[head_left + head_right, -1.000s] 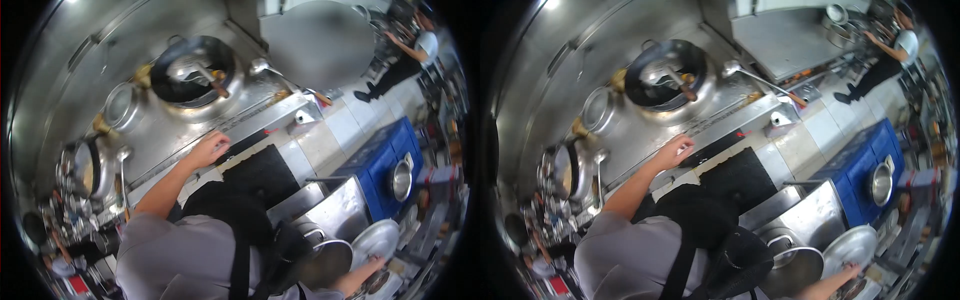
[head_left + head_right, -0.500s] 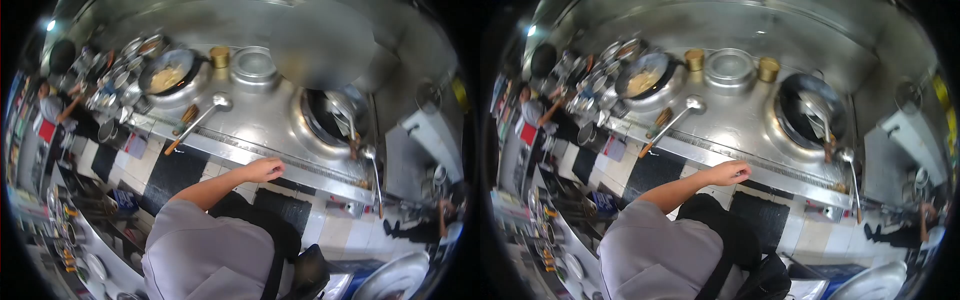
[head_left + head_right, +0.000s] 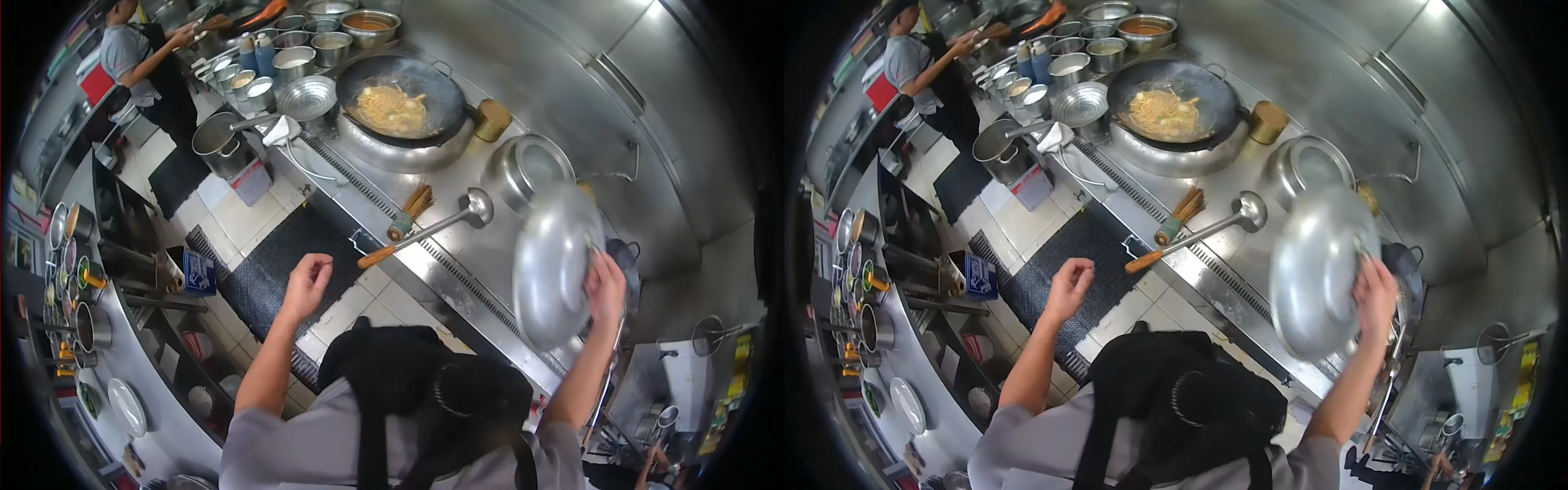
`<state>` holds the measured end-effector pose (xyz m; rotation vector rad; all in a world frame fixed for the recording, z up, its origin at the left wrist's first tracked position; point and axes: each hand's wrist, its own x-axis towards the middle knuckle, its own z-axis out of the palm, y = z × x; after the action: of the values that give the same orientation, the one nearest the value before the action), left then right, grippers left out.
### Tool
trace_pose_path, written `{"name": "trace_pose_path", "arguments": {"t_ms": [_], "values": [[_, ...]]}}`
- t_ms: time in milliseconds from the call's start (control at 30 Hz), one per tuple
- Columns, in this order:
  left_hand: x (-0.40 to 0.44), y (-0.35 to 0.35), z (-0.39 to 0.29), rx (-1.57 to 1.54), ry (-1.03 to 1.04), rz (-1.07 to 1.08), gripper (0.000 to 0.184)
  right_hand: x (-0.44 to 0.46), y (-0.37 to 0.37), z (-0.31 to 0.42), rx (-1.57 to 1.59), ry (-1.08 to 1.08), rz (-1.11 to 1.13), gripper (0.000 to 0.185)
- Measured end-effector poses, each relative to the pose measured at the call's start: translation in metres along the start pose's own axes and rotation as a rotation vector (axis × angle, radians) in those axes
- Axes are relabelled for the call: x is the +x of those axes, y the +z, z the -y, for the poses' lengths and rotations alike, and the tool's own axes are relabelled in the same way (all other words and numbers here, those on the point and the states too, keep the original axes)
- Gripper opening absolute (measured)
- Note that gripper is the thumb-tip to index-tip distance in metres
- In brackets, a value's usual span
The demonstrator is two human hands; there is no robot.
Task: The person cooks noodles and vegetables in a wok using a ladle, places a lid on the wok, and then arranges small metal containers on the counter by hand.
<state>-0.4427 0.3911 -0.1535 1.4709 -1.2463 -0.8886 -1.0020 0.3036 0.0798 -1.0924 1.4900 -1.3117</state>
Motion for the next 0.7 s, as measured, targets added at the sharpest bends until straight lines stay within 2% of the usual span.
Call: {"name": "trace_pose_path", "arguments": {"t_ms": [67, 167, 300, 433, 500, 533, 633, 667, 700], "values": [[0.013, -0.02, -0.014, 0.048, -0.001, -0.046, 0.017, 0.056, 0.075, 0.004, -0.013, 0.032, 0.094, 0.017], [0.042, -0.03, -0.009, -0.072, -0.017, -0.115, 0.015, 0.136, 0.18, 0.004, -0.069, -0.014, 0.233, 0.014], [0.092, -0.037, 0.015, -0.122, -0.008, 0.002, 0.016, 0.249, 0.311, -0.014, -0.149, -0.089, 0.368, 0.016], [0.136, -0.075, 0.023, 0.095, 0.005, 0.117, 0.017, 0.346, 0.434, -0.042, -0.191, -0.108, 0.366, 0.018], [0.155, -0.095, 0.037, -0.105, -0.206, 0.07, 0.019, 0.392, 0.488, -0.056, -0.203, -0.084, 0.355, 0.021], [0.163, -0.102, 0.042, -0.097, -0.225, 0.071, 0.019, 0.41, 0.51, -0.068, -0.262, -0.12, 0.335, 0.021], [0.193, -0.105, 0.028, -0.477, -0.301, 0.258, 0.03, 0.459, 0.56, -0.108, -0.376, -0.119, 0.307, 0.023], [0.206, -0.104, 0.019, -0.484, -0.317, 0.249, 0.03, 0.473, 0.572, -0.119, -0.426, -0.09, 0.286, 0.024], [0.218, -0.102, 0.008, -0.508, -0.324, 0.454, 0.035, 0.48, 0.582, -0.127, -0.438, -0.079, 0.3, 0.024]]}}
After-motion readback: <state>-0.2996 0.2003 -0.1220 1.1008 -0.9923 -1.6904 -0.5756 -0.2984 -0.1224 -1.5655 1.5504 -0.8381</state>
